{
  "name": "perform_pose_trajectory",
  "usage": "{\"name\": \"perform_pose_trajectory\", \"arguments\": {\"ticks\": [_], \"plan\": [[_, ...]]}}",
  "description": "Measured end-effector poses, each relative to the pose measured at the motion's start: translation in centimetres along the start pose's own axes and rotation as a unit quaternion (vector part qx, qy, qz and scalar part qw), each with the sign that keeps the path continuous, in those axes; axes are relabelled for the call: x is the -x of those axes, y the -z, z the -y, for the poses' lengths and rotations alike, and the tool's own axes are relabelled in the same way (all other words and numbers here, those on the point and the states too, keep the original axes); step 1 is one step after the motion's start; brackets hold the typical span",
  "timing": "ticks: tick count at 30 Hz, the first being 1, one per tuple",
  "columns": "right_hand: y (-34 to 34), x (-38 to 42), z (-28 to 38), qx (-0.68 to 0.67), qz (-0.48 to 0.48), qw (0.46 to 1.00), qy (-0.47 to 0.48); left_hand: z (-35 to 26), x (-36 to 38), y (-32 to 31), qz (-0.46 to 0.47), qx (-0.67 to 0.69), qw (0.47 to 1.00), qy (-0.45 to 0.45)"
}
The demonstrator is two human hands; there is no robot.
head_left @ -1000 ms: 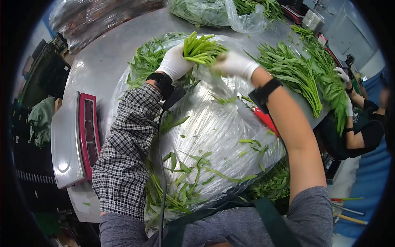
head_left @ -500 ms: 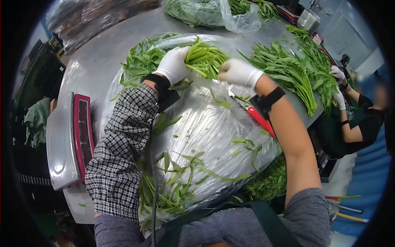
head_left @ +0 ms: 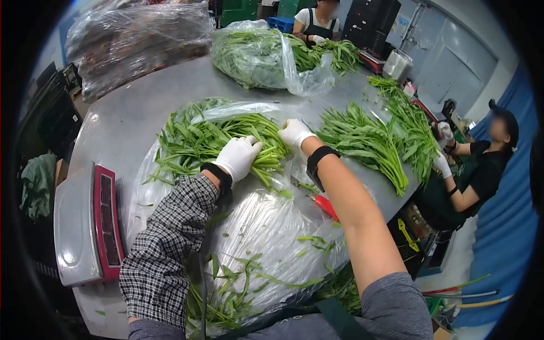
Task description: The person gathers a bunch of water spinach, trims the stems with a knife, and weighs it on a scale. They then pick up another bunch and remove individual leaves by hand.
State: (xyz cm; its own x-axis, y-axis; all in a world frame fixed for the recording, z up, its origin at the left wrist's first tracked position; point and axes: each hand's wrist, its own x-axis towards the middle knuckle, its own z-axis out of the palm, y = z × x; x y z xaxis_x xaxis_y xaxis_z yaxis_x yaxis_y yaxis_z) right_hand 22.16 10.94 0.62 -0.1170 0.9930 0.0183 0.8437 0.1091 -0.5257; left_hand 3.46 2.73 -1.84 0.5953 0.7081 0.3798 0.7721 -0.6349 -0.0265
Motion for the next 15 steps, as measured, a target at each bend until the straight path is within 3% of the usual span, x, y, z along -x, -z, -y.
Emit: {"name": "perform_pose_trajectory", "arguments": {"ticks": [2, 8, 10, 14, 15], "plan": [[0.5, 0.2, 0.7, 0.054, 0.103, 0.993, -0.030, 0.2, -0.2, -0.3, 0.005, 0.007, 1.000, 0.002], [-0.8, -0.2, 0.7, 0.067, 0.070, 0.995, -0.034, -0.4, -0.8, 0.4, 0.033, -0.059, 0.998, -0.007], [-1.3, -0.6, 0.1, -0.047, 0.076, 0.995, -0.053, -0.8, -1.0, 0.9, 0.045, -0.100, 0.994, -0.023], [-2.6, -1.2, -0.4, -0.024, 0.109, 0.993, -0.044, -0.4, -1.1, -0.4, 0.006, -0.127, 0.992, -0.027], [-2.2, -0.9, 0.1, 0.033, 0.110, 0.993, -0.028, -0.5, -1.2, -0.1, 0.040, -0.122, 0.991, -0.026]]}}
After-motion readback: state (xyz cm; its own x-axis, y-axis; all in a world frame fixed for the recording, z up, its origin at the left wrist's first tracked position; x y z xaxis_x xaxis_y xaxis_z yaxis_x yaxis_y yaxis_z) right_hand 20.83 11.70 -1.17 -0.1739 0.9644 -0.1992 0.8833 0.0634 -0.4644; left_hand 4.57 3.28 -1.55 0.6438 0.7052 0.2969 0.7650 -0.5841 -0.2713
